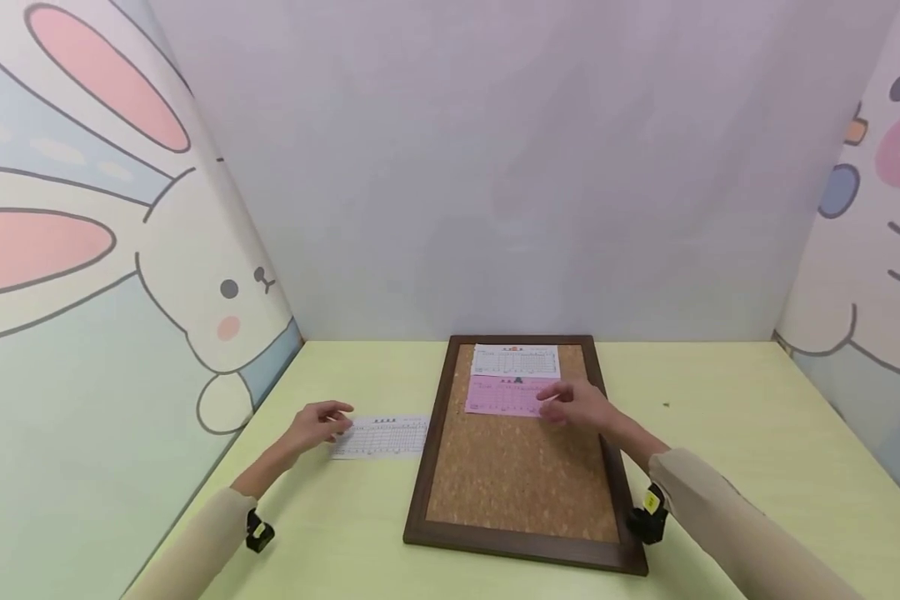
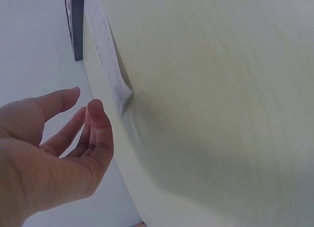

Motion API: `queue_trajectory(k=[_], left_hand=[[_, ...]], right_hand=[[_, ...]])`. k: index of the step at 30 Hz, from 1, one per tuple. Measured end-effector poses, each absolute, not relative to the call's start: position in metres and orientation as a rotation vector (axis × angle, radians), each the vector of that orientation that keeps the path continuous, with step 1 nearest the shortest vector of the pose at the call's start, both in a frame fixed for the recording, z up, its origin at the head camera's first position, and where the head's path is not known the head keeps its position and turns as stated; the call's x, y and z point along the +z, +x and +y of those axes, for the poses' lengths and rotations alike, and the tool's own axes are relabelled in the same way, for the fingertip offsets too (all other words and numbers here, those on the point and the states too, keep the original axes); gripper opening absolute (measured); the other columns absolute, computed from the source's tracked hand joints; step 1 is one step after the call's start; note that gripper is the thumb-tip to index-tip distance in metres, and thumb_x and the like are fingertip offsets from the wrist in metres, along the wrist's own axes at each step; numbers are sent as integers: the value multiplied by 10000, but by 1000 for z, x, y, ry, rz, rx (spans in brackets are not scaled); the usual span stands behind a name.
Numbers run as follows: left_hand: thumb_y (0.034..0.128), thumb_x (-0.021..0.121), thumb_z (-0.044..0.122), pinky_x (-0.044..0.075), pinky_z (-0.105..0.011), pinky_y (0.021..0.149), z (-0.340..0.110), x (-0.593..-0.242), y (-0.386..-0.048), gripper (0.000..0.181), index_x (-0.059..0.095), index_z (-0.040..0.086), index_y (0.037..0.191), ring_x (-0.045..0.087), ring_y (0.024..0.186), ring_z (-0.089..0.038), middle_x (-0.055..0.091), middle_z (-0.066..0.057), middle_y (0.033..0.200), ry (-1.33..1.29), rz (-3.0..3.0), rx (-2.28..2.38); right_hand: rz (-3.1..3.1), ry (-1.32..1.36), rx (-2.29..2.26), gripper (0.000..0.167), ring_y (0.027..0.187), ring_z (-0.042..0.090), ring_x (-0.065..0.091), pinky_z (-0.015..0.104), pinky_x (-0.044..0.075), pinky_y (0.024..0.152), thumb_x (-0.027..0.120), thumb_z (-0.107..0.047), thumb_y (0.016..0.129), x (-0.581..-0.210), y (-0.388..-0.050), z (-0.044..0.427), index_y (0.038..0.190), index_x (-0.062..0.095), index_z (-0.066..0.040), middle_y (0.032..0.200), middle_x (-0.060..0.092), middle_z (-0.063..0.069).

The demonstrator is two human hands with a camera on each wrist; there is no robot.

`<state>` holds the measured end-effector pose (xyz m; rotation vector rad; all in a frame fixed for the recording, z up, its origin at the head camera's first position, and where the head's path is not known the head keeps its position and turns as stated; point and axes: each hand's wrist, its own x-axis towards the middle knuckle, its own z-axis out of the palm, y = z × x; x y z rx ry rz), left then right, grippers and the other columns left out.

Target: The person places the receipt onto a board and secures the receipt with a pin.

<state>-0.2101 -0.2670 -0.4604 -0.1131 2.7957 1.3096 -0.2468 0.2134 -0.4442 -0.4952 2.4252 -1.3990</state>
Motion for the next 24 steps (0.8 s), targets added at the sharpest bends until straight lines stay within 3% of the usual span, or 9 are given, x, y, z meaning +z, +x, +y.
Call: queue_trajectory(k=[10, 18, 24], left_hand=[[934, 732, 159, 445, -234, 634, -302, -472, -204, 465, 601, -72, 1316, 569, 778, -150, 627, -98, 994, -265, 2812, 1191], [853, 802, 173, 405, -269, 743, -297, -479, -209, 520, 613, -149, 1215, 497, 850, -198, 579, -147, 948, 0, 2918, 1029], [818, 840, 201, 383, -318, 783, -291, -474, -203, 670, 534, -144, 1303, 448, 906, -239, 513, -171, 1021, 70, 2892, 927]], right_hand=[[2413, -388, -1351, 334, 901, 214, 718, 333, 617, 768, 588, -125, 1028, -450, -253, 235, 1248, 618, 124, 1040, 746, 185], [2377, -372, -1330, 343, 901, 159, 696, 271, 596, 743, 590, -154, 1036, -457, -256, 244, 1252, 617, 111, 1049, 750, 159], [2357, -394, -1314, 365, 923, 174, 697, 267, 595, 753, 622, -178, 1023, -460, -256, 241, 1258, 621, 101, 1060, 748, 149]])
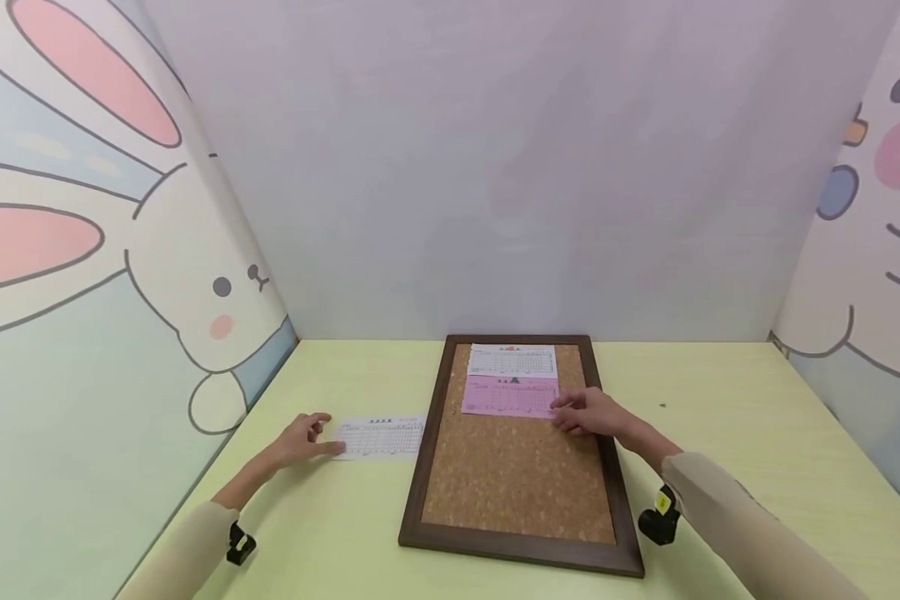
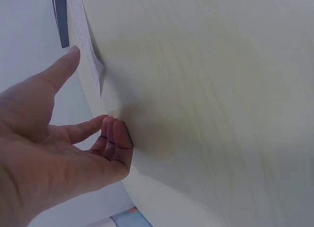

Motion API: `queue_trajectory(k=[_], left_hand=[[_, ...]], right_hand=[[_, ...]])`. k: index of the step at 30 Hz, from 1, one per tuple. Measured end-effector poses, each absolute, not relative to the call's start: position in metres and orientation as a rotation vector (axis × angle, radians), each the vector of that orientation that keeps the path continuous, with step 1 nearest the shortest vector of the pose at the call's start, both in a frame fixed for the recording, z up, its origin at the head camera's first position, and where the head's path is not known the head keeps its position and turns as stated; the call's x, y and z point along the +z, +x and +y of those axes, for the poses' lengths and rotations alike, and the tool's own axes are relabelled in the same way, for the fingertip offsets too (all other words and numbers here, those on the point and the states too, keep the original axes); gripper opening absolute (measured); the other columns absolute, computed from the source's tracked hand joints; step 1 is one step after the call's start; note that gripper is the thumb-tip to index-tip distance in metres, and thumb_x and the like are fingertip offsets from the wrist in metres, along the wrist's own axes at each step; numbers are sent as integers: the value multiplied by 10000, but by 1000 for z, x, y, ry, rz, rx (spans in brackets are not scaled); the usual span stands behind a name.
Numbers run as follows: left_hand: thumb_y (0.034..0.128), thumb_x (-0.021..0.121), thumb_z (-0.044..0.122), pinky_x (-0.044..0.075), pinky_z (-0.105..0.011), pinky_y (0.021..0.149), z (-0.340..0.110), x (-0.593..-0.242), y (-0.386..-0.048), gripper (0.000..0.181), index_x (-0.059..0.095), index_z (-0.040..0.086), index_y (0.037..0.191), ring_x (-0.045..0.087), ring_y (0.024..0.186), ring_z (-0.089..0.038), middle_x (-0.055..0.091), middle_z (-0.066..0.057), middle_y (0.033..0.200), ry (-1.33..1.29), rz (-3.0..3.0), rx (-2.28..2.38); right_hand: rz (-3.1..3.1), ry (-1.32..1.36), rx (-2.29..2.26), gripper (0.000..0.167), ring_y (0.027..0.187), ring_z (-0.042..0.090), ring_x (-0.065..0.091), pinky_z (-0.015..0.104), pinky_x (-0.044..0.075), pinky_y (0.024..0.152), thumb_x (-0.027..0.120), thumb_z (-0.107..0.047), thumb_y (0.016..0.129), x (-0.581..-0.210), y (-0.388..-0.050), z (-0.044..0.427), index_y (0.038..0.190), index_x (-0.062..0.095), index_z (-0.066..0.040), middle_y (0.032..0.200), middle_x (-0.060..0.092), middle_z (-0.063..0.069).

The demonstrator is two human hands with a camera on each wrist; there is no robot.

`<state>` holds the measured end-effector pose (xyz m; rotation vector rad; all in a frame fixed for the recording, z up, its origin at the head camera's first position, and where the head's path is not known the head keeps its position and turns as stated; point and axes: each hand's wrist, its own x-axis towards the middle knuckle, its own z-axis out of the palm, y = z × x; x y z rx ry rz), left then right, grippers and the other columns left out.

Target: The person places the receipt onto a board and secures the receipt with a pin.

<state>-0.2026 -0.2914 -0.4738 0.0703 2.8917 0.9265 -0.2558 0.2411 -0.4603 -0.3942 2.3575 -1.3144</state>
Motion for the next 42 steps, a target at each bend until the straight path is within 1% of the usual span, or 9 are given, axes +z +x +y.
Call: queue_trajectory(k=[4, 11, 18, 21, 26, 28, 33, 39, 42], left_hand=[[793, 861, 194, 396, -347, 806, -288, -472, -204, 690, 506, -121, 1294, 447, 932, -257, 503, -177, 1042, 94, 2885, 856], [796, 861, 146, 386, -346, 807, -285, -471, -208, 540, 549, -70, 1180, 451, 944, -268, 513, -166, 1015, 88, 2882, 872], [802, 843, 74, 355, -320, 775, -283, -469, -206, 461, 559, -79, 1131, 443, 907, -255, 492, -148, 963, 69, 2835, 979], [804, 839, 55, 350, -314, 760, -282, -468, -205, 480, 551, -91, 1159, 443, 890, -237, 485, -137, 952, 48, 2822, 1003], [806, 840, 48, 333, -307, 743, -282, -469, -205, 582, 542, -119, 1277, 434, 857, -222, 472, -126, 927, 74, 2829, 1003], [802, 848, 60, 338, -306, 749, -282, -470, -205, 579, 568, -106, 1281, 445, 862, -225, 486, -125, 932, 93, 2851, 983], [784, 867, 71, 365, -309, 762, -281, -470, -205, 495, 639, -59, 1204, 479, 878, -241, 530, -135, 955, 95, 2906, 961], [781, 855, 33, 387, -289, 731, -279, -468, -207, 443, 637, -62, 1155, 504, 842, -215, 592, -136, 949, 30, 2851, 1049], [769, 854, 8, 406, -267, 695, -279, -468, -205, 471, 621, -58, 1172, 531, 818, -195, 639, -144, 943, -53, 2806, 1129]], right_hand=[[2348, -399, -1297, 394, 929, 184, 684, 266, 592, 764, 626, -197, 1024, -460, -255, 241, 1283, 607, 99, 1083, 737, 149], [2342, -413, -1269, 427, 938, 175, 673, 276, 591, 782, 609, -218, 1036, -454, -254, 241, 1301, 586, 116, 1103, 729, 172], [2350, -370, -1243, 441, 923, 164, 660, 267, 587, 772, 636, -251, 1023, -453, -254, 240, 1302, 596, 89, 1085, 730, 127], [2357, -389, -1239, 437, 924, 171, 655, 268, 584, 774, 635, -260, 1024, -453, -254, 239, 1293, 603, 82, 1087, 728, 127], [2362, -400, -1238, 453, 939, 182, 655, 280, 585, 794, 638, -276, 1020, -454, -254, 240, 1299, 603, 79, 1116, 721, 142], [2361, -405, -1237, 453, 944, 188, 656, 283, 586, 799, 636, -271, 1022, -454, -253, 241, 1302, 600, 83, 1124, 720, 149], [2348, -402, -1238, 422, 953, 195, 658, 298, 591, 808, 613, -229, 1035, -452, -251, 243, 1303, 596, 96, 1131, 717, 168], [2337, -419, -1250, 431, 946, 192, 657, 312, 593, 818, 604, -227, 1039, -452, -253, 243, 1308, 589, 109, 1134, 711, 181], [2330, -421, -1255, 432, 945, 186, 653, 306, 593, 819, 609, -220, 1036, -454, -255, 241, 1315, 588, 108, 1141, 707, 176]])
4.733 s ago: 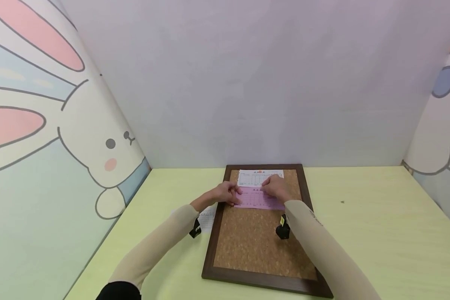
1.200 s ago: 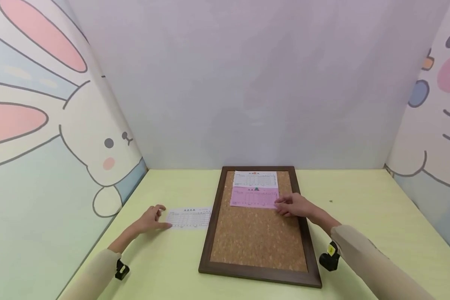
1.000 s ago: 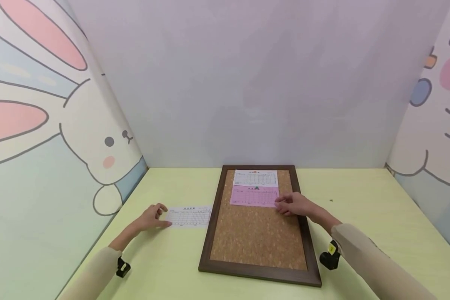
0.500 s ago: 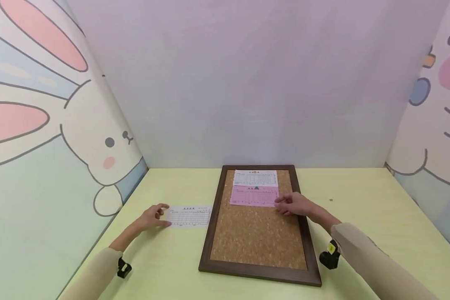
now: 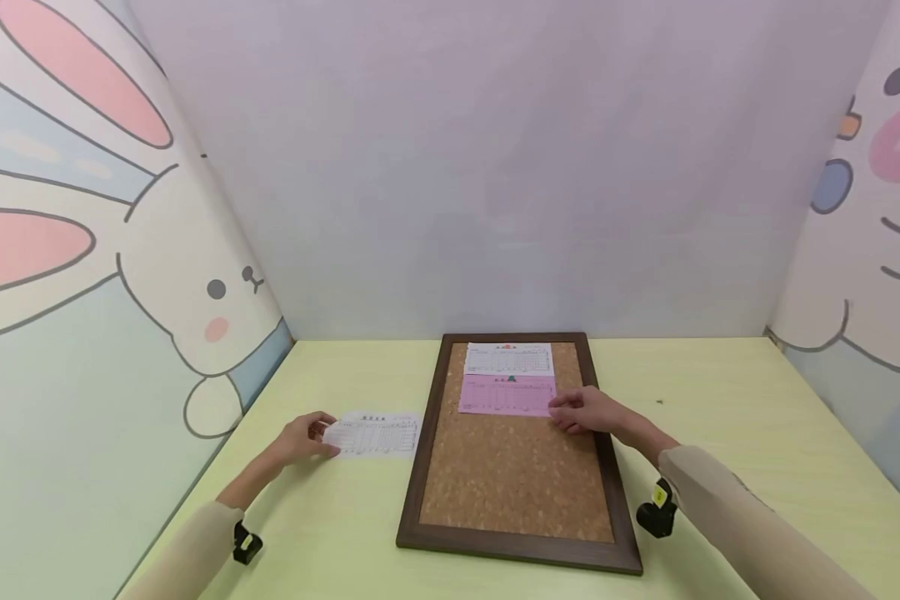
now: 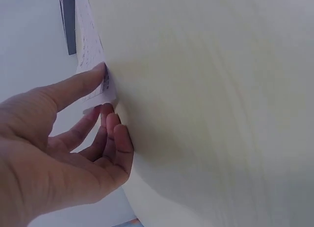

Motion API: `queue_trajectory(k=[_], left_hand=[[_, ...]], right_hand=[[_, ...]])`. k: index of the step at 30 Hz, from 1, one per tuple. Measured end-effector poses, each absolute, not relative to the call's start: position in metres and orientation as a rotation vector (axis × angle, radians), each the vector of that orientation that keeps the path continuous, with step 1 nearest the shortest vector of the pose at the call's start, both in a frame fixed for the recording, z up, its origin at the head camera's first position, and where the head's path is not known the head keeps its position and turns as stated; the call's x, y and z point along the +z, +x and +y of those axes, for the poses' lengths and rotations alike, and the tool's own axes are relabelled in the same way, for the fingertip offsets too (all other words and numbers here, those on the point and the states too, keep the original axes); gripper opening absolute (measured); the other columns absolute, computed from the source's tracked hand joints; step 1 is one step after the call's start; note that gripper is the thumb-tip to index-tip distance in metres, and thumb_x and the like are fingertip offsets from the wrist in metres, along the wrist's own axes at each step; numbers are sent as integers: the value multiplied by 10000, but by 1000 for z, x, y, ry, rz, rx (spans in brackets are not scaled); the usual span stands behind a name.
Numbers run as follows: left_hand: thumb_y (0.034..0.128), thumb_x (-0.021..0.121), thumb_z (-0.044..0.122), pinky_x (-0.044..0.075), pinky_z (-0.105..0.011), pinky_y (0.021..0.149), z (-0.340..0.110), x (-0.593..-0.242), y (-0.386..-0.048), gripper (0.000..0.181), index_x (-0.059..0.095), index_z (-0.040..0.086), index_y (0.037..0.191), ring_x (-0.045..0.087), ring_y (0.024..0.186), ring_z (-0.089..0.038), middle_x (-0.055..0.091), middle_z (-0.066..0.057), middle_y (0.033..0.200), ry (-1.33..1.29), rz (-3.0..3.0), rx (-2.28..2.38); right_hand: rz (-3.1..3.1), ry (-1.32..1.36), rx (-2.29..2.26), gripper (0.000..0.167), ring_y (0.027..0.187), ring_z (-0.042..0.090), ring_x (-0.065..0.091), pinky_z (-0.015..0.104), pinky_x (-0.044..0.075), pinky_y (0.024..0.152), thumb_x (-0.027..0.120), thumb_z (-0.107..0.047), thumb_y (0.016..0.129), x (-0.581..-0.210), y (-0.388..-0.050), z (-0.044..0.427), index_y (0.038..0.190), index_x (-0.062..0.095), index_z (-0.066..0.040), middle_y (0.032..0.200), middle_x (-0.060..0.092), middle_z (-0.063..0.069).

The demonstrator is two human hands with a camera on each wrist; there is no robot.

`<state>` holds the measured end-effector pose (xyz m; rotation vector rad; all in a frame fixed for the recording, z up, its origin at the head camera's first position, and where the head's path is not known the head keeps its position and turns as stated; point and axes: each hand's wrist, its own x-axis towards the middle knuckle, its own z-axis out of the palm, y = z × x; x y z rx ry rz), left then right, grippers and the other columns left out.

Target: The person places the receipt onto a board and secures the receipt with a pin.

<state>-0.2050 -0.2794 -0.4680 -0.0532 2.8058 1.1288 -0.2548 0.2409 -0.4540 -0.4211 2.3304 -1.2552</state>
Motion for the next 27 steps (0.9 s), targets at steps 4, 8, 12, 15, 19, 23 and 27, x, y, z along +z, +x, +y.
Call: queue_trajectory(k=[4, 8, 12, 15, 19, 23, 27], left_hand=[[771, 841, -18, 447, -271, 645, -282, -469, -199, 580, 556, -62, 1275, 578, 779, -177, 684, -159, 940, -177, 2732, 1237], [817, 810, 3, 490, -266, 645, -287, -470, -193, 620, 520, -87, 1358, 612, 761, -155, 713, -137, 939, -290, 2670, 1292], [885, 763, 40, 530, -239, 669, -289, -470, -192, 509, 561, -140, 1315, 635, 774, -117, 745, -149, 980, -323, 2632, 1333], [910, 726, 24, 556, -246, 662, -290, -469, -193, 435, 578, -183, 1263, 644, 744, -101, 754, -165, 975, -295, 2604, 1375], [906, 711, -16, 585, -265, 645, -295, -466, -194, 422, 566, -191, 1262, 649, 677, -109, 743, -124, 898, -272, 2554, 1444], [933, 692, 5, 592, -249, 653, -305, -460, -197, 464, 523, -165, 1329, 690, 687, -116, 735, -87, 894, -268, 2467, 1550], [959, 675, 37, 584, -221, 655, -314, -450, -196, 500, 476, -156, 1375, 709, 710, -112, 729, -63, 902, -287, 2442, 1634]], right_hand=[[2331, -415, -1256, 421, 944, 182, 647, 310, 594, 827, 610, -201, 1033, -456, -256, 236, 1323, 587, 103, 1144, 704, 171], [2327, -422, -1258, 425, 935, 183, 650, 316, 595, 832, 608, -198, 1033, -459, -257, 230, 1332, 577, 102, 1129, 709, 165], [2337, -407, -1255, 429, 926, 186, 655, 327, 599, 833, 605, -187, 1034, -460, -255, 230, 1340, 563, 110, 1118, 711, 163], [2343, -387, -1258, 434, 925, 190, 653, 332, 599, 836, 603, -186, 1034, -460, -251, 233, 1346, 557, 112, 1112, 710, 164], [2344, -377, -1260, 431, 926, 195, 648, 337, 598, 839, 601, -185, 1035, -460, -246, 238, 1341, 557, 115, 1113, 703, 174], [2365, -374, -1242, 389, 899, 182, 641, 307, 593, 808, 586, -138, 1032, -459, -247, 239, 1325, 570, 118, 1084, 700, 158], [2383, -378, -1215, 369, 870, 164, 630, 275, 581, 763, 566, -119, 1036, -455, -252, 235, 1321, 574, 116, 1027, 700, 130]])
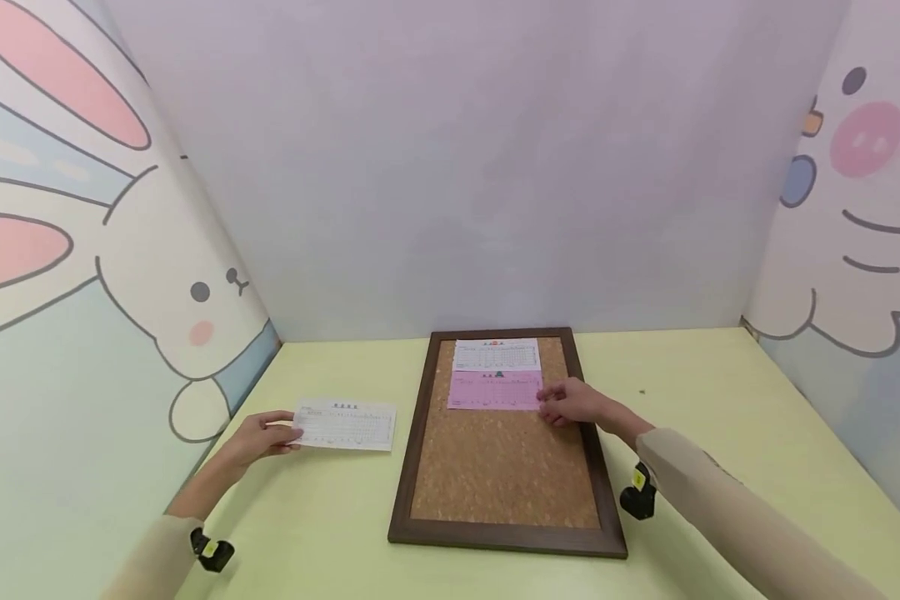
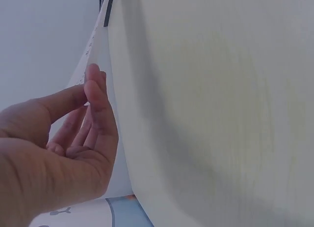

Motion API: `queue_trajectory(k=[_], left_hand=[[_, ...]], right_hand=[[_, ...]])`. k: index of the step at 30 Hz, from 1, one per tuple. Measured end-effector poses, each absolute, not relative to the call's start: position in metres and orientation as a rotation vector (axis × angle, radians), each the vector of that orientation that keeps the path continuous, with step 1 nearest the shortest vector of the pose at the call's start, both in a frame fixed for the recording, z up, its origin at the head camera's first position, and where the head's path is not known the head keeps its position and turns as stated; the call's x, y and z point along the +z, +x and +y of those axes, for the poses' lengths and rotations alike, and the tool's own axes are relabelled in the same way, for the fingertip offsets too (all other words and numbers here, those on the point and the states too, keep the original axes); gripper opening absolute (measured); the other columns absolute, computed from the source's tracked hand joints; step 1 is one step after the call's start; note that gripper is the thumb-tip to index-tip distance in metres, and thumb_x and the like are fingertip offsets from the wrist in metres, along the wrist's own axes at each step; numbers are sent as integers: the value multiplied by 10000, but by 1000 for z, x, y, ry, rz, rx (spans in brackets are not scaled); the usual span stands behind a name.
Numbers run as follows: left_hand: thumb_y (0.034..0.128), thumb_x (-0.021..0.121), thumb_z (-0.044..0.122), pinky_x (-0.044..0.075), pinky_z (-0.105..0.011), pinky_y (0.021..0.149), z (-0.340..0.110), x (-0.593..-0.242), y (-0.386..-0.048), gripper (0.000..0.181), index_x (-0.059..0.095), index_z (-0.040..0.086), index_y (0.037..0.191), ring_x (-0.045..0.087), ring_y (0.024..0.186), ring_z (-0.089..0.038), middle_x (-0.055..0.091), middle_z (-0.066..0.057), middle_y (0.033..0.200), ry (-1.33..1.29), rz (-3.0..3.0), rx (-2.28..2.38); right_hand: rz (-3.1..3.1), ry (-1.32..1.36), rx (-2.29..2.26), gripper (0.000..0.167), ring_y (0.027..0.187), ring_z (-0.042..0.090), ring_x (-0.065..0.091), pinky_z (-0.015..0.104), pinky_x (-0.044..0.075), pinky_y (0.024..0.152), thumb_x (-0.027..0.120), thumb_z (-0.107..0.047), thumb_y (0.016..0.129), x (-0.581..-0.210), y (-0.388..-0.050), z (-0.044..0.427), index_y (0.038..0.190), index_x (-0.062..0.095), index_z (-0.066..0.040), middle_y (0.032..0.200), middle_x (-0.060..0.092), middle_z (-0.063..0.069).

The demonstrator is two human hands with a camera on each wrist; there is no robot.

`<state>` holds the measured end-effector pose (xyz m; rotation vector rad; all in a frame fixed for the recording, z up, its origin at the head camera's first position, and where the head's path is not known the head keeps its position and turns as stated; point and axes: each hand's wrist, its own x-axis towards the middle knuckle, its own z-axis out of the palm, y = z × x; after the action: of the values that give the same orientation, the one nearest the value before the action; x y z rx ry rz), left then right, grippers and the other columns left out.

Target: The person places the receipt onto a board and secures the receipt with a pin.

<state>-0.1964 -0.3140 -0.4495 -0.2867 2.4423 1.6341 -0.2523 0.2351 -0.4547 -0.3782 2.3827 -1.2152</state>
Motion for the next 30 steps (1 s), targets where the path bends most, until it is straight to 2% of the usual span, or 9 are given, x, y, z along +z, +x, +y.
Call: queue_trajectory(k=[7, 18, 23, 30], left_hand=[[980, 664, 84, 601, -235, 731, -312, -432, -190, 505, 475, -138, 1392, 728, 763, -92, 752, -40, 928, -268, 2434, 1687], [991, 664, 96, 607, -302, 862, -284, -414, -202, 475, 496, -121, 1378, 749, 851, -103, 755, 12, 981, -116, 2322, 1861], [994, 659, 93, 605, -265, 829, -266, -402, -200, 456, 508, -118, 1369, 746, 845, -96, 754, -8, 1011, -45, 2331, 1857], [1002, 646, 91, 597, -225, 794, -239, -387, -204, 432, 526, -94, 1373, 744, 866, -130, 747, -33, 1043, 18, 2316, 1850]], right_hand=[[2372, -370, -1180, 349, 859, 163, 659, 293, 601, 759, 575, -115, 1030, -446, -257, 233, 1297, 592, 109, 1001, 731, 112], [2392, -472, -1297, 328, 873, 207, 678, 331, 596, 759, 567, -106, 1032, -432, -259, 228, 1267, 621, 116, 1053, 733, 189], [2333, -528, -1331, 351, 968, 247, 712, 390, 607, 838, 569, -118, 1031, -429, -259, 211, 1286, 606, 121, 1109, 731, 211], [2343, -555, -1338, 332, 980, 274, 722, 450, 604, 854, 573, -97, 1028, -425, -254, 202, 1277, 618, 119, 1106, 737, 228]])
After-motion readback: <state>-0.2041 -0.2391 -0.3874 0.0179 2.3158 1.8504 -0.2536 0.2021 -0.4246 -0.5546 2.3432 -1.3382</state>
